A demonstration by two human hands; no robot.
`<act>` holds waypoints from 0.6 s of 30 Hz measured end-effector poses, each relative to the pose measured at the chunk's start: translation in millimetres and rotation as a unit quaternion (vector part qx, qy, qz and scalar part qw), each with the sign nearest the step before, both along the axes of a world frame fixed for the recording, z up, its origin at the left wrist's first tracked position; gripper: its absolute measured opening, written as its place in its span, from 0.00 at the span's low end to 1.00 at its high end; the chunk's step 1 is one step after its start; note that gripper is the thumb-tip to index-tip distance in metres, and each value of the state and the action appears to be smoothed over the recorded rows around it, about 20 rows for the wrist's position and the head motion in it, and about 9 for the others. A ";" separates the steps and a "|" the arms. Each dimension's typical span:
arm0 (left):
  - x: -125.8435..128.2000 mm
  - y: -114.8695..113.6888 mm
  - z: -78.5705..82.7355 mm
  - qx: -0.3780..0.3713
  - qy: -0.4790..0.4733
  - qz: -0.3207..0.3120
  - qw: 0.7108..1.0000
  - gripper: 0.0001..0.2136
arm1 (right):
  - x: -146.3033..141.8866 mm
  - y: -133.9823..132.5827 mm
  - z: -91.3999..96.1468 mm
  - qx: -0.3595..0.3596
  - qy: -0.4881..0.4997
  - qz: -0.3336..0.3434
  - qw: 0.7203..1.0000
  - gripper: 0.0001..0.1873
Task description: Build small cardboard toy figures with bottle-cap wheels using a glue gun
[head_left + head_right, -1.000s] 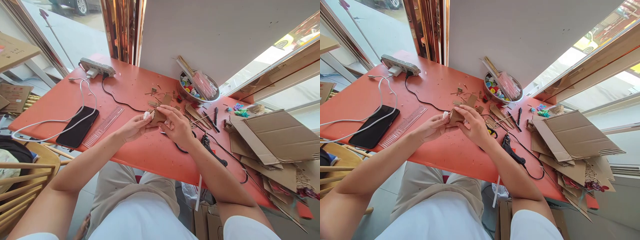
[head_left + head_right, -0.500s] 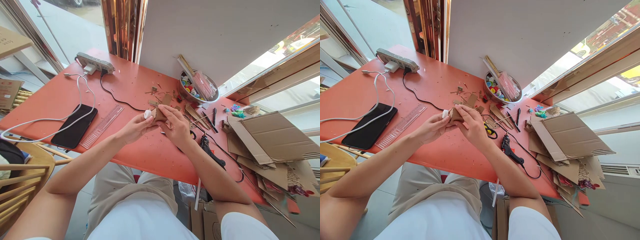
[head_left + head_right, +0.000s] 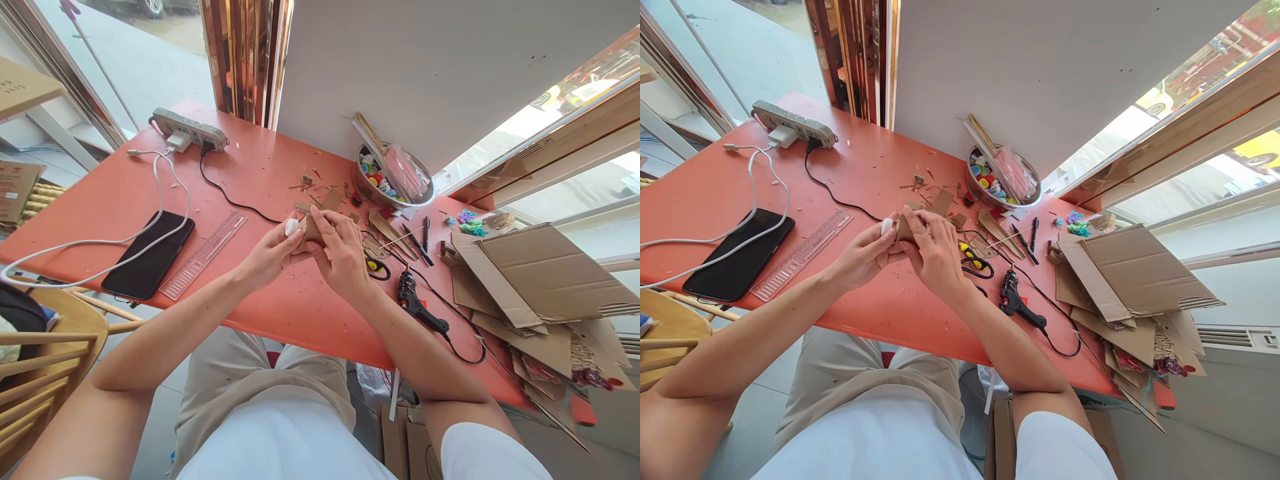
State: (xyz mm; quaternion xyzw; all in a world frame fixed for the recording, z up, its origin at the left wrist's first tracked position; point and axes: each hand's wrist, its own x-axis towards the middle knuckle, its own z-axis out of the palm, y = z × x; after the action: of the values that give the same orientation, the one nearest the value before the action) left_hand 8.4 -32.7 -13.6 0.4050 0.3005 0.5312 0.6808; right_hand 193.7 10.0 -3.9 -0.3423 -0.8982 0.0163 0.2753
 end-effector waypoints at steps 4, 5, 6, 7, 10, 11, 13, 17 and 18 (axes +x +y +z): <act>-2.7 0.9 -6.0 -0.031 -0.014 0.028 0.999 0.17 | -4.6 -2.7 -1.4 -0.005 0.002 -0.008 1.000 0.31; -3.2 1.1 -6.9 -0.036 -0.009 0.031 0.999 0.15 | -5.7 -3.6 -1.5 -0.004 0.003 -0.011 1.000 0.31; -3.6 1.3 -7.4 -0.040 -0.003 0.033 0.999 0.14 | -6.7 -4.5 -1.6 -0.002 0.003 -0.014 1.000 0.32; -3.7 1.5 -7.5 -0.042 -0.001 0.032 0.999 0.13 | -7.5 -5.5 -1.5 -0.001 0.001 -0.017 1.000 0.32; -3.5 1.9 -4.8 -0.057 -0.031 0.031 0.997 0.12 | -9.1 -8.4 -0.4 0.002 -0.005 -0.021 1.000 0.31; -3.1 1.9 -3.1 -0.066 -0.049 0.033 0.996 0.11 | -9.2 -9.4 0.2 0.002 -0.008 -0.023 1.000 0.31; -1.9 1.6 1.0 -0.085 -0.087 0.038 0.992 0.10 | -8.8 -11.5 1.6 0.004 -0.013 -0.025 1.000 0.30; 2.2 -0.1 8.8 -0.117 -0.140 0.024 0.983 0.07 | -6.2 -15.4 4.4 0.019 -0.012 -0.007 1.000 0.30; 3.5 -0.4 10.2 -0.125 -0.150 0.019 0.981 0.07 | -5.4 -15.9 5.0 0.023 -0.010 -0.003 1.000 0.30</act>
State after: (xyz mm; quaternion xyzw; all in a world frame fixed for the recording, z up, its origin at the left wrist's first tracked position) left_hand 11.9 -33.1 -3.4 0.2265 0.2661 0.5573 0.7532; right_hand 188.3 -5.8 1.1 -0.3381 -0.9003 -0.0090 0.2740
